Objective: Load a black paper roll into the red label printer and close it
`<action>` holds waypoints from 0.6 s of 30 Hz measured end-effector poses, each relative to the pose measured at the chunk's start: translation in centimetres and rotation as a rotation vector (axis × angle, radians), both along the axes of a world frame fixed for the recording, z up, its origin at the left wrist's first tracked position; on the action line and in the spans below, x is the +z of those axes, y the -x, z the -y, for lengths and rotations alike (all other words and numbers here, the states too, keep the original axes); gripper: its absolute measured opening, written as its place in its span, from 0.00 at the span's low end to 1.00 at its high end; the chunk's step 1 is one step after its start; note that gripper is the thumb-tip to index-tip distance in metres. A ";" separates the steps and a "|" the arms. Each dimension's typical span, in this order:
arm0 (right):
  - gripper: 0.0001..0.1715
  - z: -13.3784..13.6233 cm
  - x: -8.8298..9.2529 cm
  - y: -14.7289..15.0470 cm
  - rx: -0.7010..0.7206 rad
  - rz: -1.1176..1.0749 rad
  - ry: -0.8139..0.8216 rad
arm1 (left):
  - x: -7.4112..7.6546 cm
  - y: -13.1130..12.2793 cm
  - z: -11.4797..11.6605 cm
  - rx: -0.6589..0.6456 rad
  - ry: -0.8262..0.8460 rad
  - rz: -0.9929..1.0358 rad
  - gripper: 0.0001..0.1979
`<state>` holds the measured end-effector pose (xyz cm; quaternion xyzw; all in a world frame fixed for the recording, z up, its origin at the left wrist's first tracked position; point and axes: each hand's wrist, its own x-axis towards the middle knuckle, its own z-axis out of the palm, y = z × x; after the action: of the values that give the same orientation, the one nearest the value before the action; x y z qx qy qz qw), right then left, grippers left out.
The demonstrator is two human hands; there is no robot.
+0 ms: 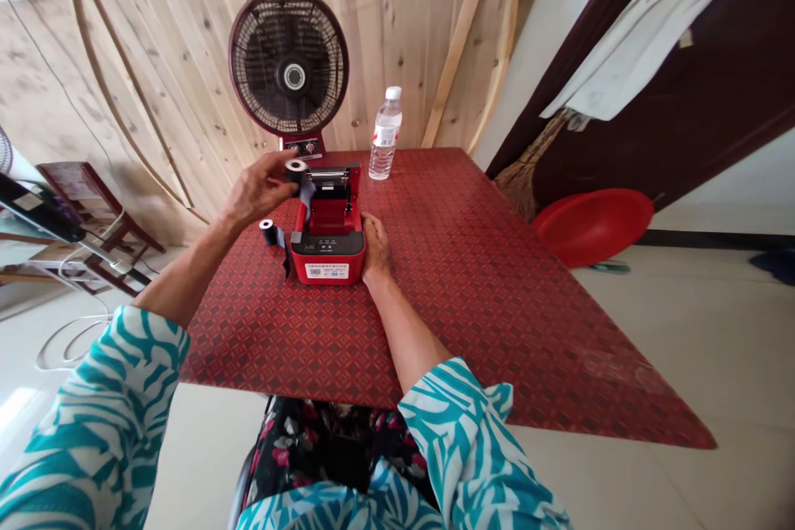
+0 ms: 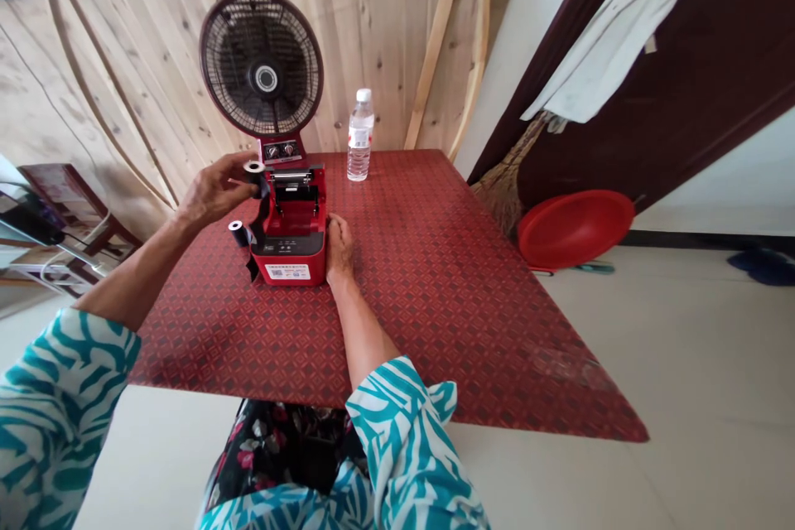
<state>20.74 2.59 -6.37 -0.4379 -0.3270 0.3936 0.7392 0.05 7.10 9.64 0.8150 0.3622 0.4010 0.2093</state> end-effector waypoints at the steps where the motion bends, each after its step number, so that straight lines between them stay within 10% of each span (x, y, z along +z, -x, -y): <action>1: 0.22 -0.1 -0.1 -0.1 -0.001 -0.001 0.004 | -0.4 0.9 -0.5 0.076 0.031 0.074 0.27; 8: 0.21 0.0 0.0 -0.2 -0.027 -0.010 0.041 | -5.0 4.2 -3.7 0.555 0.232 0.127 0.19; 18: 0.21 -0.1 -0.2 -0.1 -0.025 0.007 0.040 | -8.9 5.5 -5.8 0.389 0.394 -0.060 0.21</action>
<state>20.82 2.74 -6.59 -0.4580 -0.3160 0.3894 0.7340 -5.49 12.87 0.70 0.6852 0.5889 0.3311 0.2722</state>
